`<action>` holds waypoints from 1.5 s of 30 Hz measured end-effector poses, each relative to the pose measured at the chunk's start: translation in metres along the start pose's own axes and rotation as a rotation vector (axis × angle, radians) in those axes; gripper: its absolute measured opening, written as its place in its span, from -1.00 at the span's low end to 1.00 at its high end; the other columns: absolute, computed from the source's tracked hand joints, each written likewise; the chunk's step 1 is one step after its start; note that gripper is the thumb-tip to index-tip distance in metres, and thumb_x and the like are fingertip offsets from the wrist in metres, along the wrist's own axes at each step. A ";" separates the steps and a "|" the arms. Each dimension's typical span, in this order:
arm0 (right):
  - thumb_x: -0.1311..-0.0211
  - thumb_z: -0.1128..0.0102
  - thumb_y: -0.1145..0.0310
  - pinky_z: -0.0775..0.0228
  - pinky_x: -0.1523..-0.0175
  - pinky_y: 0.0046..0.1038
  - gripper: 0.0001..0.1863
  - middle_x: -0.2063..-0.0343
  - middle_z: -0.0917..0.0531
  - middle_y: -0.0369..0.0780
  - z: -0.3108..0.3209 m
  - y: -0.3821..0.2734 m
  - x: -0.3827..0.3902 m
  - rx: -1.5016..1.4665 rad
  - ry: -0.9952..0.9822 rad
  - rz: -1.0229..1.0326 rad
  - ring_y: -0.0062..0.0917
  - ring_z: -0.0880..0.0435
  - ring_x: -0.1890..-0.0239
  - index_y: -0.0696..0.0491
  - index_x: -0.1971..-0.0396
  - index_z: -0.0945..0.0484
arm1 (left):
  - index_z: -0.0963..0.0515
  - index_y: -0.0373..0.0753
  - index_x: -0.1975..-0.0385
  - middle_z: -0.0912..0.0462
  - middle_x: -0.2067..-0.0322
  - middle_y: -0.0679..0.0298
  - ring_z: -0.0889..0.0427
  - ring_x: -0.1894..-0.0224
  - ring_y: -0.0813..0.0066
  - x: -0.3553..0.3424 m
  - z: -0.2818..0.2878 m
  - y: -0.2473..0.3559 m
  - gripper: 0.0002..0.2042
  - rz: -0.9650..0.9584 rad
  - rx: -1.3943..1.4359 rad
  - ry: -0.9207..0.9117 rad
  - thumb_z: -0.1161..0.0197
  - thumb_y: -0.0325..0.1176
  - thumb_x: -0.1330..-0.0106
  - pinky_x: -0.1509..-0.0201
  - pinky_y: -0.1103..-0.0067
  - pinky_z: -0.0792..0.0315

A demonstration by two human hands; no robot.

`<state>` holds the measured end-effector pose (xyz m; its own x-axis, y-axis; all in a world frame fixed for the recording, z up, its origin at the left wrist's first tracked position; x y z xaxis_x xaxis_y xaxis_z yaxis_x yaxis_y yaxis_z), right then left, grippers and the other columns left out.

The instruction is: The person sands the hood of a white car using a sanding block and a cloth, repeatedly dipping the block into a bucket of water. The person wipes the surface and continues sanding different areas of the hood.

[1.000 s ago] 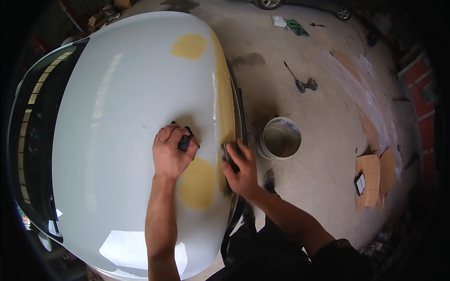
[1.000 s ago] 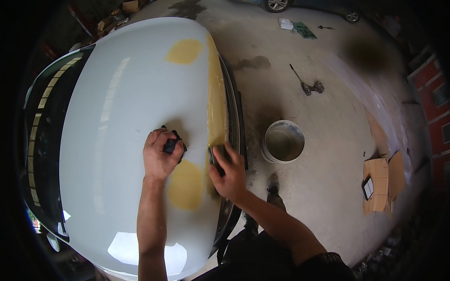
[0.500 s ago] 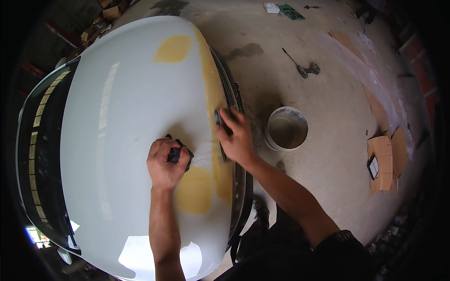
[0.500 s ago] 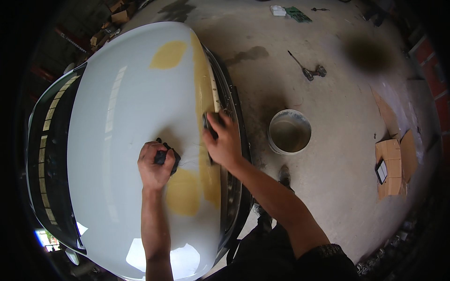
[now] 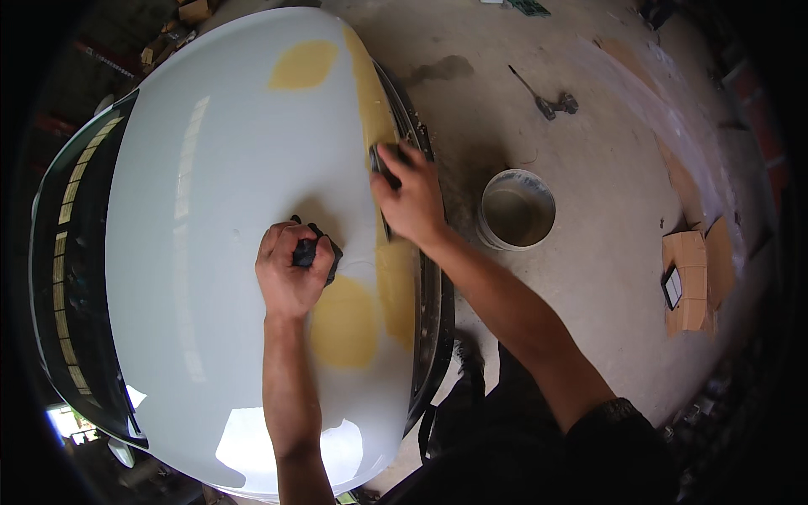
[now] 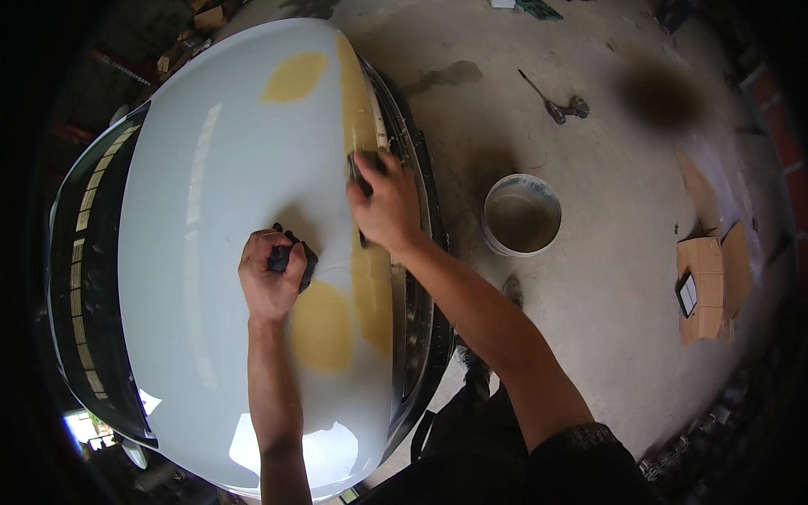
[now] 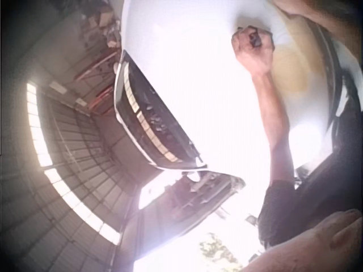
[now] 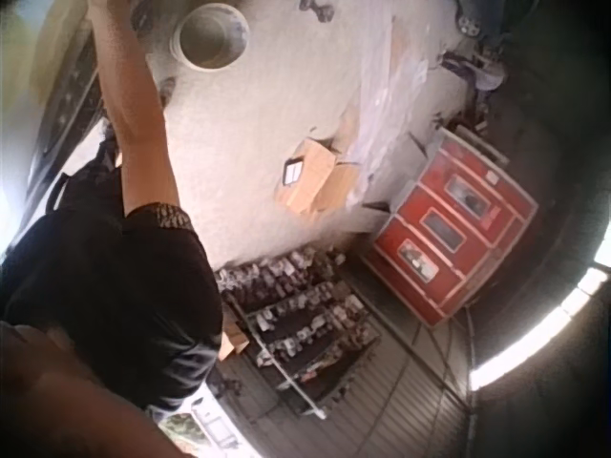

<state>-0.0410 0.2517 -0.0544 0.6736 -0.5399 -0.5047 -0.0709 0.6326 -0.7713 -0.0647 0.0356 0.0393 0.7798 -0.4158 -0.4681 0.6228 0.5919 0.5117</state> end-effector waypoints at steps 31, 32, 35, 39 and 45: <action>-0.28 -0.19 0.18 -0.41 -0.20 -0.05 -0.54 -0.18 -0.49 0.07 0.014 -0.047 0.022 0.264 -0.054 -0.034 0.11 -0.50 -0.06 0.01 -0.16 -0.61 | -0.61 -0.15 0.52 -0.68 0.44 0.31 -0.68 0.31 0.22 0.000 0.004 0.003 -0.91 -0.006 -0.021 0.079 -0.39 -0.36 -0.04 0.27 0.36 -0.61; -0.24 -0.29 0.26 -0.32 -0.29 -0.06 -0.52 -0.23 -0.48 0.07 0.026 -0.062 0.055 0.234 -0.086 0.037 0.10 -0.46 -0.15 0.01 -0.18 -0.60 | -0.61 -0.15 0.51 -0.68 0.44 0.31 -0.68 0.31 0.22 0.001 0.004 0.004 -0.91 -0.007 -0.019 0.082 -0.39 -0.36 -0.04 0.27 0.36 -0.61; -0.16 -0.38 0.33 -0.32 -0.26 -0.04 -0.44 -0.22 -0.45 0.12 0.058 -0.098 0.145 0.087 -0.196 0.249 0.04 -0.48 -0.16 0.07 -0.21 -0.59 | -0.62 -0.16 0.50 -0.69 0.43 0.29 -0.68 0.32 0.22 0.000 0.002 0.002 -0.91 -0.001 -0.011 0.055 -0.39 -0.37 -0.05 0.26 0.36 -0.60; -0.14 -0.39 0.31 -0.34 -0.26 -0.06 -0.46 -0.22 -0.46 0.09 0.043 -0.069 0.124 0.057 -0.226 0.163 0.02 -0.49 -0.16 0.04 -0.18 -0.62 | -0.61 -0.17 0.50 -0.69 0.44 0.30 -0.67 0.35 0.22 -0.002 0.000 0.002 -0.92 0.001 -0.020 0.044 -0.38 -0.37 -0.05 0.27 0.36 -0.60; -0.22 -0.26 0.18 -0.42 -0.19 -0.05 -0.50 -0.21 -0.48 0.06 -0.001 -0.034 -0.011 0.255 -0.117 -0.139 0.11 -0.51 -0.07 -0.02 -0.16 -0.62 | -0.62 -0.19 0.48 -0.70 0.42 0.27 -0.68 0.36 0.20 -0.002 0.001 0.001 -0.91 0.049 -0.027 0.018 -0.38 -0.37 -0.07 0.25 0.37 -0.60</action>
<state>-0.0466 0.2355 -0.0237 0.7451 -0.5726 -0.3419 0.2044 0.6841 -0.7002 -0.0654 0.0364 0.0411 0.8077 -0.3737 -0.4560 0.5819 0.6296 0.5148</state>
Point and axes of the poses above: each hand's wrist, its own x-axis away from the middle knuckle, its own z-axis out of the back of the hand, y = z × x, the point moved 9 cm from there along -x, towards the middle knuckle
